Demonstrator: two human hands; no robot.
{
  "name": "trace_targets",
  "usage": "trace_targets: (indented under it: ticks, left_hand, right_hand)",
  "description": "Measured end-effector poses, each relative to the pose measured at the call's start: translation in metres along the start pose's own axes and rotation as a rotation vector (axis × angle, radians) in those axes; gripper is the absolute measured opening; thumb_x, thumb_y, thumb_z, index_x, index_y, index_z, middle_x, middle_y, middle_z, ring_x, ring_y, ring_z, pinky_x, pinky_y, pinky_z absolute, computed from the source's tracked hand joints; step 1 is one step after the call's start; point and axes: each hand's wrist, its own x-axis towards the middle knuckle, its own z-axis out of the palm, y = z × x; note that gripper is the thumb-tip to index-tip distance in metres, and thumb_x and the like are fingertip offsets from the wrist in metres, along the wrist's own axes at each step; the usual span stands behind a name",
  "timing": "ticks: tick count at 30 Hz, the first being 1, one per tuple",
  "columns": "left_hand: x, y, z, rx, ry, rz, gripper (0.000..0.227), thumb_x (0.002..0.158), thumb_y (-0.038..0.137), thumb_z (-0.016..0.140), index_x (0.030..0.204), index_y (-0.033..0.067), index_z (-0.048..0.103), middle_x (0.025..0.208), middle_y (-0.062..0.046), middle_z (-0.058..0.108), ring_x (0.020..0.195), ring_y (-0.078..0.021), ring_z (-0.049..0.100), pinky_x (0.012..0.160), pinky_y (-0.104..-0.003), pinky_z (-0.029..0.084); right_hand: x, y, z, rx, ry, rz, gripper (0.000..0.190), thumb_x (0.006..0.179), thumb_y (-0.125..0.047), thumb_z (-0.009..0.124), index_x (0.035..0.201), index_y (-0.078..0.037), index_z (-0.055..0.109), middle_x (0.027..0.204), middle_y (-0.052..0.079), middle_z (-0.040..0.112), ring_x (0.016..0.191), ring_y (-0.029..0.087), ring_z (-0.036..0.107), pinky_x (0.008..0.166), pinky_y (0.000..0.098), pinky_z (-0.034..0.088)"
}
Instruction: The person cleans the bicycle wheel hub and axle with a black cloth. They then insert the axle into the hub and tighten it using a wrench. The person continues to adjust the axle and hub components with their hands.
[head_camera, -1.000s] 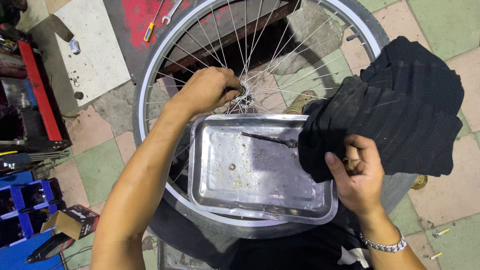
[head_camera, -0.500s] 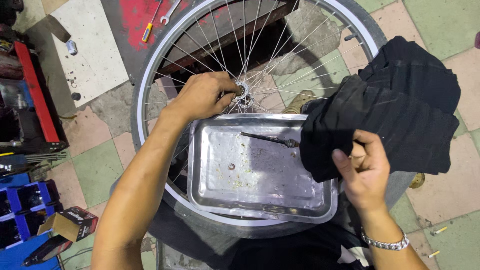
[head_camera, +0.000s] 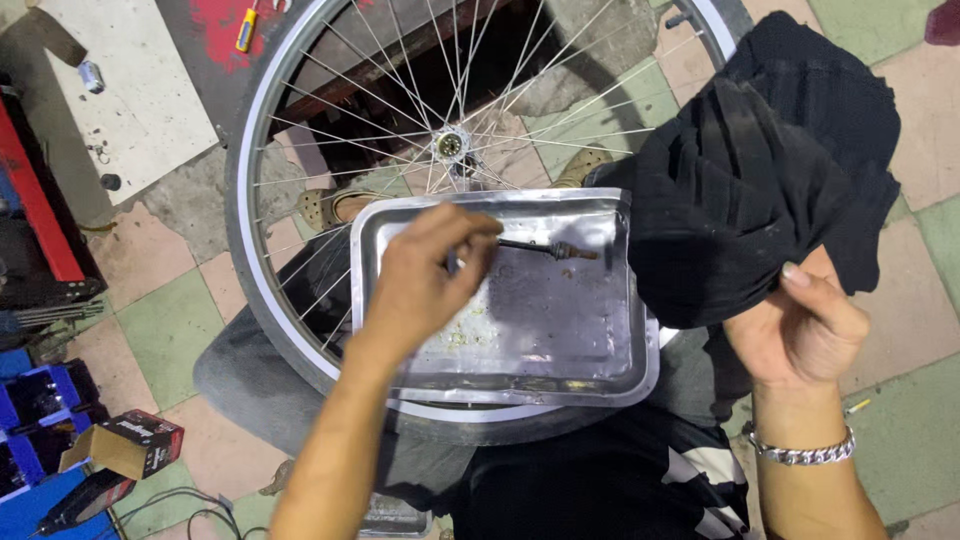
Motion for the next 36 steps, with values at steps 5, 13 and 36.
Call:
trace_targets:
  ticks: [5, 13, 36]
  left_hand:
    - [-0.027, 0.01, 0.012, 0.107, 0.149, -0.071, 0.019, 0.087, 0.006, 0.074, 0.106, 0.0073, 0.075, 0.097, -0.006, 0.071, 0.08, -0.0218, 0.07, 0.069, -0.031, 0.055]
    - [-0.021, 0.006, 0.025, 0.289, 0.029, 0.078, 0.027, 0.083, 0.009, 0.075, 0.11, 0.0064, 0.075, 0.096, -0.009, 0.062, 0.09, -0.0287, 0.062, 0.074, -0.041, 0.052]
    - [0.005, -0.005, 0.076, 0.49, 0.125, 0.355, 0.005, 0.078, 0.008, 0.074, 0.075, 0.0061, 0.07, 0.084, -0.008, 0.063, 0.088, -0.0247, 0.062, 0.071, -0.038, 0.054]
  right_hand:
    - [-0.006, -0.014, -0.024, 0.155, 0.083, -0.038, 0.067, 0.098, -0.003, 0.059, 0.158, 0.01, 0.032, 0.161, 0.023, 0.041, 0.151, 0.032, 0.042, 0.134, 0.0467, 0.027]
    - [-0.003, -0.013, -0.024, -0.011, 0.153, -0.067, 0.065, 0.094, -0.005, 0.059, 0.156, 0.006, 0.043, 0.159, 0.018, 0.049, 0.152, 0.028, 0.046, 0.137, 0.0475, 0.028]
    - [0.004, 0.017, 0.005, -0.084, 0.029, 0.057, 0.073, 0.096, 0.009, 0.049, 0.165, 0.008, 0.027, 0.167, 0.022, 0.04, 0.156, 0.033, 0.04, 0.133, 0.0473, 0.028]
